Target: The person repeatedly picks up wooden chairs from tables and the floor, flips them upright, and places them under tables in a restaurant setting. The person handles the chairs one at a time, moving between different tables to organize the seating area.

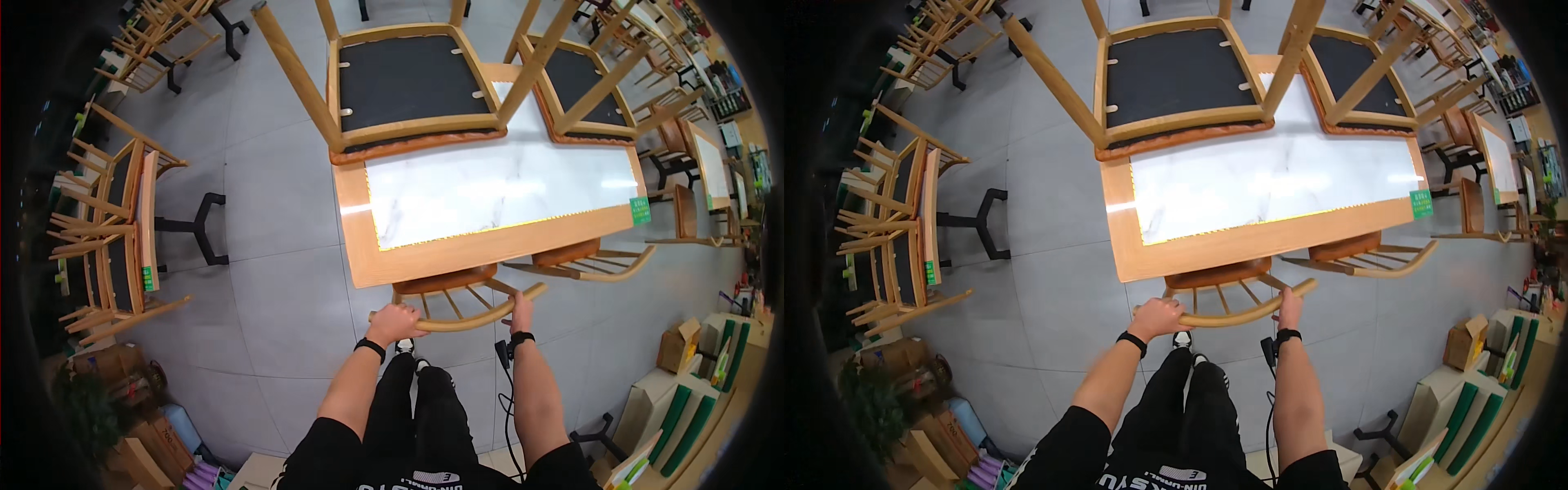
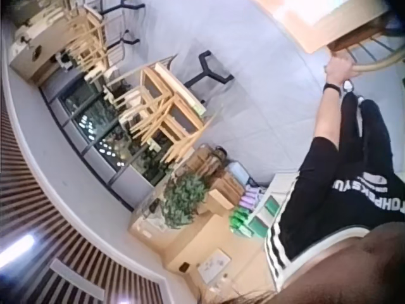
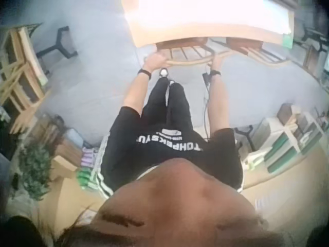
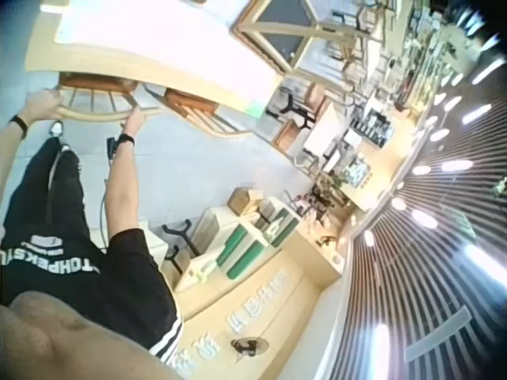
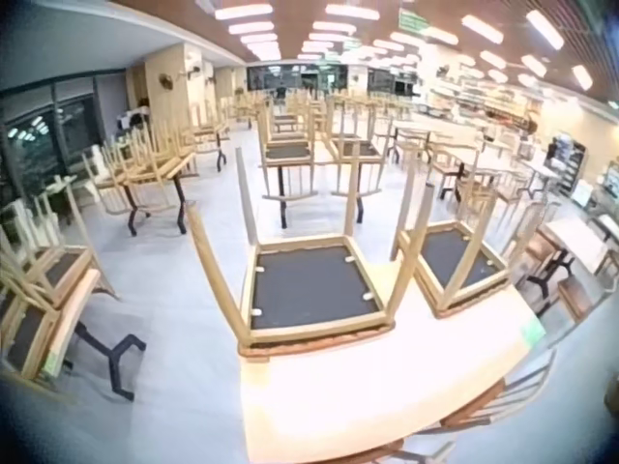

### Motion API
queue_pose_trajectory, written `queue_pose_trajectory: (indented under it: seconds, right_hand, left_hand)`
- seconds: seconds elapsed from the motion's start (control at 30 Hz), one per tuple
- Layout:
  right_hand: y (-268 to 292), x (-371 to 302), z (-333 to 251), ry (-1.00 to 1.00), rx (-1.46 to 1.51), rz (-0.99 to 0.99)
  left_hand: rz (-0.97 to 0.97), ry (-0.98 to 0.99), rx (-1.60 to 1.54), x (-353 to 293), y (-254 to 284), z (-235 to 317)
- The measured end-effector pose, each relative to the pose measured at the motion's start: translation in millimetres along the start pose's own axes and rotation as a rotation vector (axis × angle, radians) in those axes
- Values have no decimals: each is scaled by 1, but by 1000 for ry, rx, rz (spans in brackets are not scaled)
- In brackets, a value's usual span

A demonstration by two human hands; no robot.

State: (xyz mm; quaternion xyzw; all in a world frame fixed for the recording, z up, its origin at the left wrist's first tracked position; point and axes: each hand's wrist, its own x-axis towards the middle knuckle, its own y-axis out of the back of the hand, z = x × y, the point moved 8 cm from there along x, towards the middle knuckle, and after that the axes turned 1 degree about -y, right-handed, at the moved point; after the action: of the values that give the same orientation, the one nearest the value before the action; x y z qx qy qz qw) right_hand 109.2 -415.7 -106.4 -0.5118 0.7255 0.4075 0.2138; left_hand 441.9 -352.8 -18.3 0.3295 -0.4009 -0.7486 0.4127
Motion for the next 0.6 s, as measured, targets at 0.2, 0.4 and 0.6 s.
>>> queue_pose_trajectory:
  seconds: [0.2, 0.4, 0.6]
  right_hand:
    - [0, 6, 6, 4, -73, -43]
    - [-4, 1, 2, 112, 26, 16]
    - [-5, -9, -6, -71, -125, -7]
  left_hand:
    - [-101, 35, -39, 1, -2, -4]
    - [-199, 60, -56, -1, -14, -9]
    - [147, 6, 8, -13, 58, 17]
